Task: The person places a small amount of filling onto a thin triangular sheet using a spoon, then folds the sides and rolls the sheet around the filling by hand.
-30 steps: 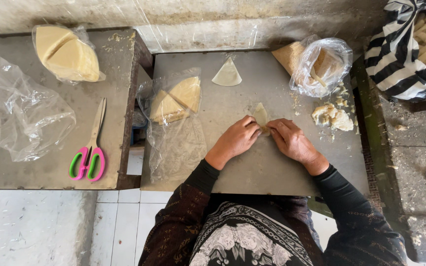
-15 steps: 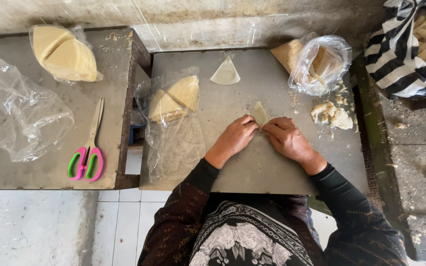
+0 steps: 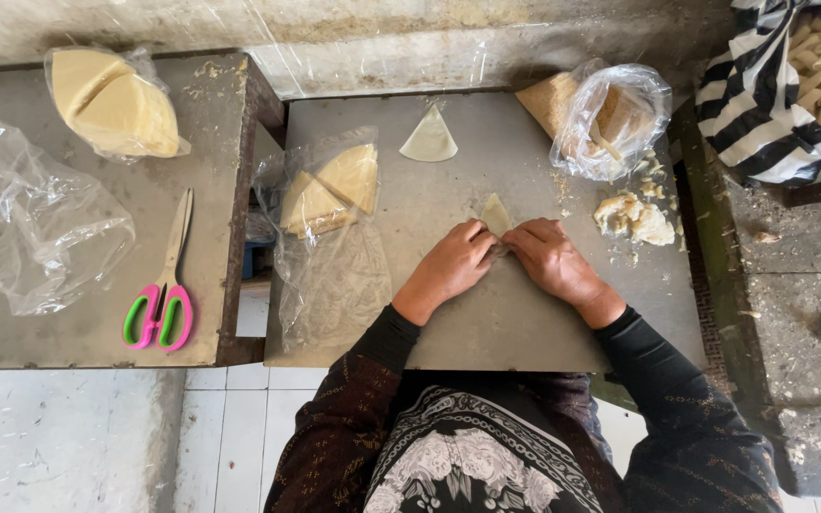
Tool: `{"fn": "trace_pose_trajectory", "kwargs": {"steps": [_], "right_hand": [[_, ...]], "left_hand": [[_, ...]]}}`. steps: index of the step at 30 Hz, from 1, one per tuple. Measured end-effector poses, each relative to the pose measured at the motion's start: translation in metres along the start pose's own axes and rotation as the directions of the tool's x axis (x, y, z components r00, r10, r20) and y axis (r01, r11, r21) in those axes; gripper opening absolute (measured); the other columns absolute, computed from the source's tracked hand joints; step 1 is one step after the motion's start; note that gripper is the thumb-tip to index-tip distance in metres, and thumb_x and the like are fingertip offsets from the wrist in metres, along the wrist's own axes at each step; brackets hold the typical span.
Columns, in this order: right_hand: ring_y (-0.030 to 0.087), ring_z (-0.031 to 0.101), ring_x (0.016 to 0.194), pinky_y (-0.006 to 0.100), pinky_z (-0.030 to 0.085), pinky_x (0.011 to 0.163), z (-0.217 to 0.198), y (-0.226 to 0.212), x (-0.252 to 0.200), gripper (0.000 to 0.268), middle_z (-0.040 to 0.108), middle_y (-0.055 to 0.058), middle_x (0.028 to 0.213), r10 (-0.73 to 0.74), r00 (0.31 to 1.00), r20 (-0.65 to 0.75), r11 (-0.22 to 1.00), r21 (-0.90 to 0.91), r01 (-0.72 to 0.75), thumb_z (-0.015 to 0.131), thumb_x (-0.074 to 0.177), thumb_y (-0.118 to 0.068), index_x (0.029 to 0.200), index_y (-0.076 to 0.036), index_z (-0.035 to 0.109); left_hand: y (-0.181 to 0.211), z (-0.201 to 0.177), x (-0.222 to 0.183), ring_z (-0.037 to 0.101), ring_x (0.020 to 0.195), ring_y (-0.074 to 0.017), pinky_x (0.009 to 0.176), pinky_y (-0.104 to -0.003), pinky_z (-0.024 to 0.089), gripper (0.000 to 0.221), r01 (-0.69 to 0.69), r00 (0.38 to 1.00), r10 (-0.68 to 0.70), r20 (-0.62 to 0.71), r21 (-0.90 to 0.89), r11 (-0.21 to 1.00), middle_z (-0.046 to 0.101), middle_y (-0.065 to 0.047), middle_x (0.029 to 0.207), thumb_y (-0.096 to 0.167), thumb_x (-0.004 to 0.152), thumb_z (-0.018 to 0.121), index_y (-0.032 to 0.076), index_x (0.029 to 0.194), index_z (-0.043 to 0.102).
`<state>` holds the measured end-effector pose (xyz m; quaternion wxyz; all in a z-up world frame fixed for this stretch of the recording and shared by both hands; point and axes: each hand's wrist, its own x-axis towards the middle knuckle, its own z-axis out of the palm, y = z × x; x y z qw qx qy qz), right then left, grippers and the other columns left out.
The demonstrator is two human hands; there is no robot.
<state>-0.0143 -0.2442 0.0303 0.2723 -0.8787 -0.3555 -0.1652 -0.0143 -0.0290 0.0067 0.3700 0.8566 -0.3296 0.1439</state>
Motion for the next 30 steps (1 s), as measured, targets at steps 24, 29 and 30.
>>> {"fn": "trace_pose_trajectory", "kwargs": {"steps": [24, 29, 30], "right_hand": [[0.034, 0.064, 0.101, 0.043, 0.050, 0.091, 0.008, -0.002, 0.000, 0.019, 0.066, 0.015, 0.105, 0.052, 0.998, -0.034, 0.995, 0.081, -0.050, 0.072, 0.091, -0.006, 0.109, -0.005, 0.071], [0.031, 0.064, 0.098, 0.044, 0.046, 0.087, 0.014, 0.000, -0.005, 0.015, 0.067, 0.011, 0.101, 0.133, 0.991, 0.010, 0.988, 0.081, -0.134, 0.068, 0.093, -0.005, 0.107, -0.006, 0.072], [0.031, 0.064, 0.098, 0.044, 0.046, 0.088, 0.016, 0.000, -0.005, 0.015, 0.067, 0.010, 0.100, 0.144, 0.990, 0.000, 0.987, 0.072, -0.144, 0.068, 0.093, -0.005, 0.107, -0.006, 0.072]], "left_hand": [[-0.013, 0.005, 0.001, 0.063, 0.091, -0.0325, 0.078, -0.041, 0.055, 0.034, -0.003, 1.000, 0.005, 0.022, -0.087, 0.996, 0.059, -0.016, 0.105, 0.021, 0.079, 0.081, -0.003, 0.099, 0.067], [-0.021, 0.011, -0.003, 0.065, 0.095, -0.0296, 0.084, -0.041, 0.056, 0.014, 0.055, 0.997, -0.053, 0.055, -0.033, 0.998, 0.063, -0.011, 0.103, 0.015, 0.091, 0.074, 0.006, 0.102, 0.072], [-0.023, 0.013, -0.003, 0.066, 0.094, -0.0299, 0.083, -0.041, 0.056, 0.013, 0.077, 0.994, -0.075, 0.074, -0.024, 0.997, 0.064, -0.011, 0.102, 0.015, 0.094, 0.075, 0.006, 0.102, 0.072]]}}
